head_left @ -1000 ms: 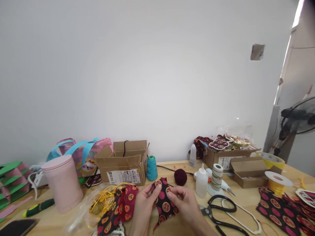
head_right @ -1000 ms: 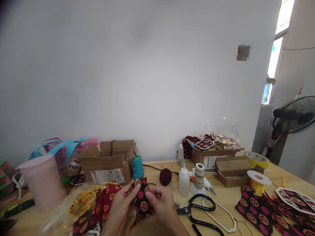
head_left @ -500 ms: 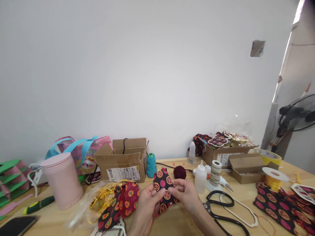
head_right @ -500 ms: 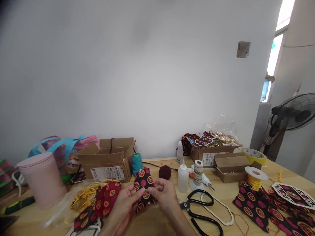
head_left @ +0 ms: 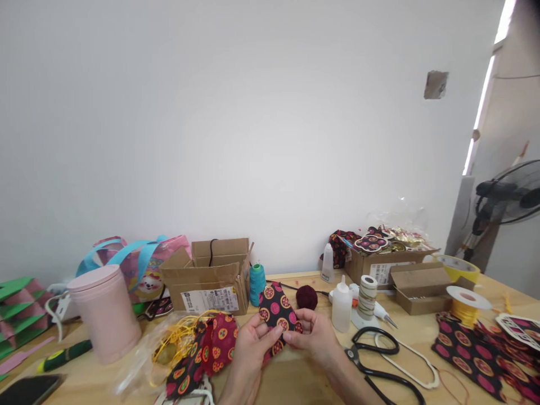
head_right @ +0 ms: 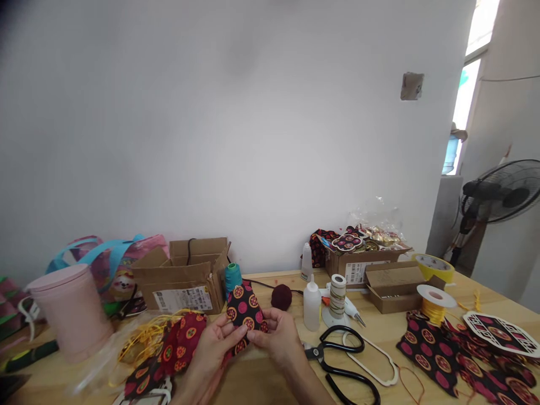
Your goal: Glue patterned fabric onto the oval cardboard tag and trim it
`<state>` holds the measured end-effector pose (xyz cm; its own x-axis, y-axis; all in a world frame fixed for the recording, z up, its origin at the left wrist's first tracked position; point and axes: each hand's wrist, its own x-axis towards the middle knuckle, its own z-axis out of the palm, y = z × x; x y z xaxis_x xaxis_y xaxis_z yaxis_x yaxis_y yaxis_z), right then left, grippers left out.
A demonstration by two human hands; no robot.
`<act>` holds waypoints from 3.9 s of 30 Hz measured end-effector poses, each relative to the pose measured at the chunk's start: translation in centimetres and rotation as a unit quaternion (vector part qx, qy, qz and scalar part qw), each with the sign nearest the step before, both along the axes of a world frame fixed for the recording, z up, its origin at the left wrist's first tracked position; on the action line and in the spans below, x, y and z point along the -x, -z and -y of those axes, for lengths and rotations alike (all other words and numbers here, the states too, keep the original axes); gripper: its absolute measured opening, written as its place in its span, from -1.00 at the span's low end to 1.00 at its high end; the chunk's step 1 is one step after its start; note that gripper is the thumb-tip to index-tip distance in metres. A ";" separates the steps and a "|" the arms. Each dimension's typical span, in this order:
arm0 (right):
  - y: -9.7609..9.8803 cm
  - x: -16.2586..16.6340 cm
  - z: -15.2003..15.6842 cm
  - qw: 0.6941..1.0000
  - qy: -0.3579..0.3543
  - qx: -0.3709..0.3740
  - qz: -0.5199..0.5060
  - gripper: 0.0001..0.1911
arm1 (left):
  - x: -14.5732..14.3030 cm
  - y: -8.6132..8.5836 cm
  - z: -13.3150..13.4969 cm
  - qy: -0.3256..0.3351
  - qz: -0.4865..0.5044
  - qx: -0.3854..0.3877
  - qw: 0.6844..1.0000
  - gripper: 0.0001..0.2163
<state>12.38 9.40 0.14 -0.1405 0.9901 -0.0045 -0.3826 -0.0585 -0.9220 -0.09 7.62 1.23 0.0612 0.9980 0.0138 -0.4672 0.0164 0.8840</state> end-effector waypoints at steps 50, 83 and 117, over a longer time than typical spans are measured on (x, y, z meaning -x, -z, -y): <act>0.1 1.2 1.9 0.991 -0.054 -0.100 0.070 -0.70 | 0.7 -1.2 0.2 -0.079 0.074 0.000 0.994 -0.77; -0.1 0.9 1.8 0.985 -0.021 -0.140 0.094 -0.56 | 0.7 -0.7 0.3 -0.021 0.066 0.019 0.997 -0.66; -3.5 -10.4 6.3 0.630 0.032 -0.193 0.751 -0.54 | 0.2 -0.8 1.0 0.056 0.116 0.070 0.989 -0.77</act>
